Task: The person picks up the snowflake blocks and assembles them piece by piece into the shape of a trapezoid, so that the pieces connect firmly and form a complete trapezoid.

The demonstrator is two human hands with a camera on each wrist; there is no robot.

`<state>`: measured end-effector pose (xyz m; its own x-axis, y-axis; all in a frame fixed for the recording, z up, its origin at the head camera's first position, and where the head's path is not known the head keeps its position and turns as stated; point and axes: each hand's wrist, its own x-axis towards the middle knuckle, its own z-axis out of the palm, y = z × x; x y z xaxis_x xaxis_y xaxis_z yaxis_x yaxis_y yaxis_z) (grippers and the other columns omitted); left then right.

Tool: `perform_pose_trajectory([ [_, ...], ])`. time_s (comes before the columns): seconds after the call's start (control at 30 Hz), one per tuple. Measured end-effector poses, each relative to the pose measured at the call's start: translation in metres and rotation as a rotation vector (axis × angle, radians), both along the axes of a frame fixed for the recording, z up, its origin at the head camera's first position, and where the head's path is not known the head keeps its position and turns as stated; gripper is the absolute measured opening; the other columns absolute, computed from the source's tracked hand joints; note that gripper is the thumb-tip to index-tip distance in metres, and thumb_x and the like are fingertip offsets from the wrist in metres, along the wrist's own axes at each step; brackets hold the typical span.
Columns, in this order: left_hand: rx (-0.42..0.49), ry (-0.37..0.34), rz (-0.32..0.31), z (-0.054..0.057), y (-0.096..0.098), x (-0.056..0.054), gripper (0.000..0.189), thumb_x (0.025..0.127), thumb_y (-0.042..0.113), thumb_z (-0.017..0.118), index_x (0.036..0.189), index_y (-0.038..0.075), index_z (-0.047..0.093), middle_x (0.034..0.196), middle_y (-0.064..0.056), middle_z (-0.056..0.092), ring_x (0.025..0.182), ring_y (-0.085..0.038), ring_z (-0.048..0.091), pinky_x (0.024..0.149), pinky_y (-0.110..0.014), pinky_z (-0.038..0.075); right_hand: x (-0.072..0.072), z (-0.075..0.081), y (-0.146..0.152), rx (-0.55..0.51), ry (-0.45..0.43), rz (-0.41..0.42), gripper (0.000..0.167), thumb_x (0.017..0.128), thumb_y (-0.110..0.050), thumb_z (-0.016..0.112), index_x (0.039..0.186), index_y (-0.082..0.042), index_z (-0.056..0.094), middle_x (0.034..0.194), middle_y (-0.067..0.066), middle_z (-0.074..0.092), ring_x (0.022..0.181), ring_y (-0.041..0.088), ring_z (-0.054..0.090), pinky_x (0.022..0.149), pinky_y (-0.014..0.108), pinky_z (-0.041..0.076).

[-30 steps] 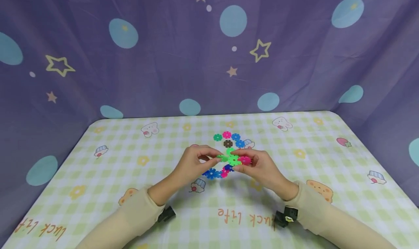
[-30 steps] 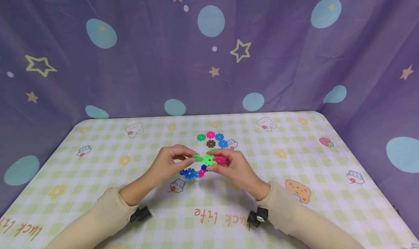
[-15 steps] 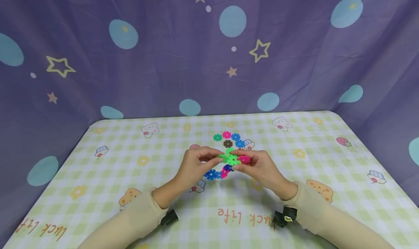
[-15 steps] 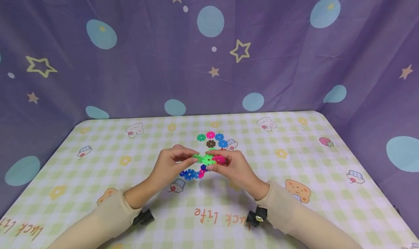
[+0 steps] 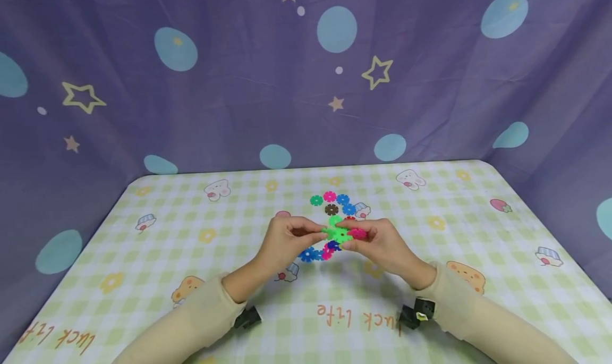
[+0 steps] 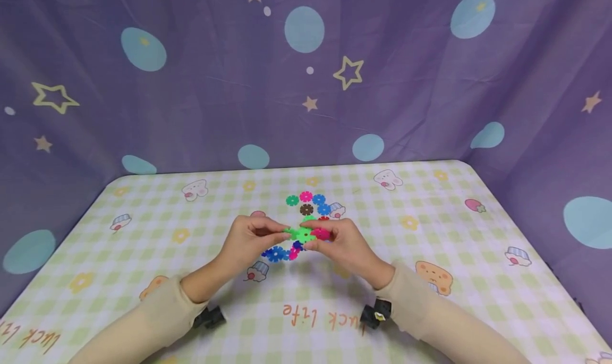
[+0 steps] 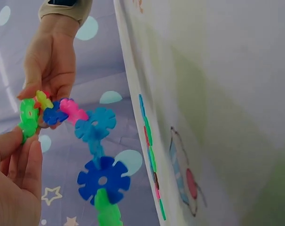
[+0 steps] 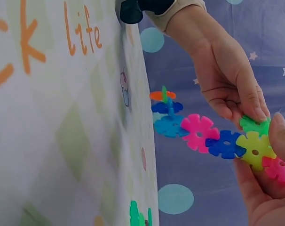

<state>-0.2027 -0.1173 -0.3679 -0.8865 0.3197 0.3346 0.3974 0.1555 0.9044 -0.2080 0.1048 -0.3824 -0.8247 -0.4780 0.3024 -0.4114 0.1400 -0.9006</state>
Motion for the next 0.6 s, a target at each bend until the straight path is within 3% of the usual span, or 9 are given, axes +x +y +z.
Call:
perform_pose_trajectory([
  [0.13, -0.013, 0.020, -0.030, 0.002, 0.000, 0.000, 0.006, 0.080, 0.005, 0.074, 0.082, 0.000, 0.075, 0.078, -0.011, 0.072, 0.064, -0.015, 0.068, 0.058, -0.028, 0.055, 0.001, 0.003, 0.000, 0.056, 0.015, -0.008, 0.030, 0.081, -0.005, 0.072, 0.111, 0.001, 0.068, 0.054, -0.006, 0.030, 0.046, 0.002, 0.023, 0.041, 0.019, 0.023],
  [0.27, -0.009, 0.014, -0.048, 0.001, 0.000, 0.001, 0.007, 0.080, 0.005, 0.073, 0.083, -0.001, 0.075, 0.080, -0.013, 0.072, 0.069, -0.026, 0.069, 0.061, -0.029, 0.056, 0.003, 0.003, -0.002, 0.065, 0.015, -0.010, 0.030, 0.082, -0.007, 0.072, 0.111, 0.001, 0.068, 0.053, -0.007, 0.035, 0.045, 0.002, 0.024, 0.041, 0.018, 0.024],
  [0.37, -0.021, -0.014, -0.056, 0.000, 0.000, -0.001, 0.009, 0.081, 0.006, 0.073, 0.086, -0.001, 0.075, 0.082, -0.012, 0.072, 0.072, -0.031, 0.069, 0.064, -0.029, 0.057, 0.003, 0.002, -0.001, 0.046, -0.001, 0.003, 0.030, 0.083, -0.006, 0.071, 0.112, 0.003, 0.067, 0.054, -0.007, 0.039, 0.045, 0.002, 0.025, 0.041, 0.018, 0.025],
  [0.47, -0.061, -0.062, -0.091, 0.001, -0.002, -0.004, 0.013, 0.081, 0.009, 0.074, 0.090, 0.001, 0.075, 0.085, -0.011, 0.072, 0.075, -0.027, 0.070, 0.067, -0.030, 0.057, 0.002, -0.001, 0.001, 0.030, -0.040, 0.032, 0.031, 0.083, -0.004, 0.070, 0.112, 0.004, 0.065, 0.059, -0.005, 0.050, 0.047, 0.002, 0.032, 0.042, 0.017, 0.029],
  [0.6, -0.081, -0.138, -0.155, 0.005, -0.010, -0.016, 0.021, 0.081, 0.008, 0.074, 0.099, -0.002, 0.072, 0.092, -0.014, 0.072, 0.080, -0.023, 0.070, 0.073, -0.033, 0.056, -0.002, -0.005, 0.005, 0.031, -0.085, 0.066, 0.031, 0.084, -0.005, 0.070, 0.113, 0.003, 0.065, 0.080, 0.005, 0.066, 0.055, 0.003, 0.046, 0.048, 0.017, 0.040],
])
